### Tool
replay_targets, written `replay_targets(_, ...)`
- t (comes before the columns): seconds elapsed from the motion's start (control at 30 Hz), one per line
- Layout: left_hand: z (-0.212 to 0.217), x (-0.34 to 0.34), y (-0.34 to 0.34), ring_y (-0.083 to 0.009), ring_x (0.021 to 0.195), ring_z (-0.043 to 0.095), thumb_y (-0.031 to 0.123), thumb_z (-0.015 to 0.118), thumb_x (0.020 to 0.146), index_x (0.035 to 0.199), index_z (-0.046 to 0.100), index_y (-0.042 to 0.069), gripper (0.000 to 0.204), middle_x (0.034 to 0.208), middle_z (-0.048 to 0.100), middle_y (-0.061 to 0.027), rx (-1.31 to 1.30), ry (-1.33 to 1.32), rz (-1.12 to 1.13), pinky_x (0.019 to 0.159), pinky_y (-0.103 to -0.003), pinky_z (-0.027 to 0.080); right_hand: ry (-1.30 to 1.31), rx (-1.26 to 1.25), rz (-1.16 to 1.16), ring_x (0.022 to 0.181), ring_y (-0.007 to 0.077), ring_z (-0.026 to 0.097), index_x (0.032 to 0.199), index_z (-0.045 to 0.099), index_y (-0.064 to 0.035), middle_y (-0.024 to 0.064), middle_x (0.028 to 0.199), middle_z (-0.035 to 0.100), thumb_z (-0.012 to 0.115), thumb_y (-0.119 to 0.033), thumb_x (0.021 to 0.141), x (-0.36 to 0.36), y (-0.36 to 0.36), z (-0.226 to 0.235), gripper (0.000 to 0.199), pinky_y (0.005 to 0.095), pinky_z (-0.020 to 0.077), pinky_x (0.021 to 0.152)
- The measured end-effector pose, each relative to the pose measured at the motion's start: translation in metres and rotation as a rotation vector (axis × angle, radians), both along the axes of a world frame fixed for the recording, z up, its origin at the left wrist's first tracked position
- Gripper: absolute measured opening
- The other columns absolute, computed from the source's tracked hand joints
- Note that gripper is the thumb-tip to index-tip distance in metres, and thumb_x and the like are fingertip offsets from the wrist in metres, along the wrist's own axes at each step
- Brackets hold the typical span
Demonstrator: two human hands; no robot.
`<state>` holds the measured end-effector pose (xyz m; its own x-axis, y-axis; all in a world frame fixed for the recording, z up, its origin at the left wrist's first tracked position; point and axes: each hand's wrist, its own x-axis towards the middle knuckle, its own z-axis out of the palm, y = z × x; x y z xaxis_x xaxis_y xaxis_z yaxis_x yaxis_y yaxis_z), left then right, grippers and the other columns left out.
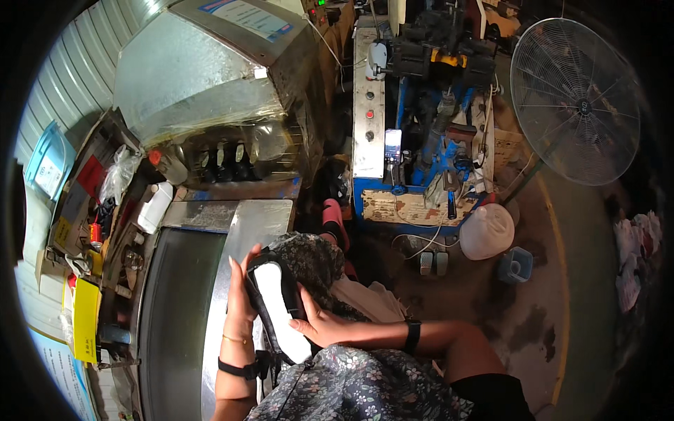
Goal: The worker is assembling shoes by placing components into a machine for processing, then inspecting and manual adjusting the insoles and uppers.
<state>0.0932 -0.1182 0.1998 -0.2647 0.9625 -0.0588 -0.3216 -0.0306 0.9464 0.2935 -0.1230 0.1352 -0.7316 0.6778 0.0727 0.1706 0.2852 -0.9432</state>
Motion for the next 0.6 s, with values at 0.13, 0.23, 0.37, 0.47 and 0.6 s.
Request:
replay_targets(0.13, 0.002, -0.001, 0.012, -0.0161, 0.112, 0.054, 0.038, 0.046, 0.103, 0.124, 0.059, 0.005, 0.041, 0.124, 0.058, -0.0069, -0.162, 0.085, -0.110, 0.100, -0.031, 0.042, -0.485, -0.257, 0.108, 0.136, 0.0335, 0.042, 0.148, 0.022, 0.0044, 0.0273, 0.145, 0.039, 0.039, -0.047, 0.103, 0.010, 0.062, 0.090, 0.071, 0.0388, 0.0335, 0.110)
replay_targets(0.23, -0.004, 0.007, 0.013, -0.0280, 0.136, 0.042, 0.021, 0.057, 0.098, 0.122, 0.060, 0.007, 0.029, 0.131, 0.058, -0.0154, -0.048, 0.584, -0.092, 0.108, -0.036, 0.035, 0.291, -0.268, -0.110, 0.139, 0.0205, 0.034, 0.148, 0.030, 0.0012, 0.0135, 0.149, 0.040, 0.036, -0.036, 0.107, -0.021, 0.099, 0.025, 0.056, 0.0335, 0.0259, 0.116)
replay_targets(0.37, -0.018, 0.000, 0.024, -0.0309, 0.145, 0.027, 0.027, 0.058, 0.098, 0.131, 0.054, 0.005, 0.040, 0.150, 0.039, -0.0191, -0.048, 0.425, -0.248, 0.115, -0.038, 0.026, 0.468, -0.618, 0.194, 0.143, 0.0186, 0.027, 0.147, 0.038, -0.0040, 0.0099, 0.152, 0.037, 0.043, -0.035, 0.105, -0.040, 0.112, 0.033, 0.052, 0.0341, 0.0207, 0.118)
replay_targets(0.47, -0.020, -0.002, 0.021, -0.0292, 0.146, 0.023, 0.027, 0.060, 0.097, 0.133, 0.052, 0.004, 0.044, 0.157, 0.027, -0.0187, 0.028, 0.217, -0.279, 0.117, -0.037, 0.020, 0.382, -0.178, 0.208, 0.138, 0.0211, 0.037, 0.136, 0.050, -0.0041, 0.0104, 0.143, 0.047, 0.045, -0.025, 0.105, -0.038, 0.115, 0.033, 0.039, 0.0344, 0.0279, 0.115)
replay_targets(0.6, -0.026, 0.004, 0.020, -0.0164, 0.124, 0.046, 0.023, 0.058, 0.099, 0.135, 0.051, 0.001, 0.042, 0.131, 0.054, -0.0069, -0.050, 0.389, -0.152, 0.109, -0.030, 0.033, 0.326, -0.027, -0.121, 0.117, 0.0217, 0.056, 0.119, 0.059, -0.0022, 0.0098, 0.121, 0.062, 0.039, -0.015, 0.104, -0.055, 0.095, 0.031, 0.028, 0.0346, 0.0418, 0.102)
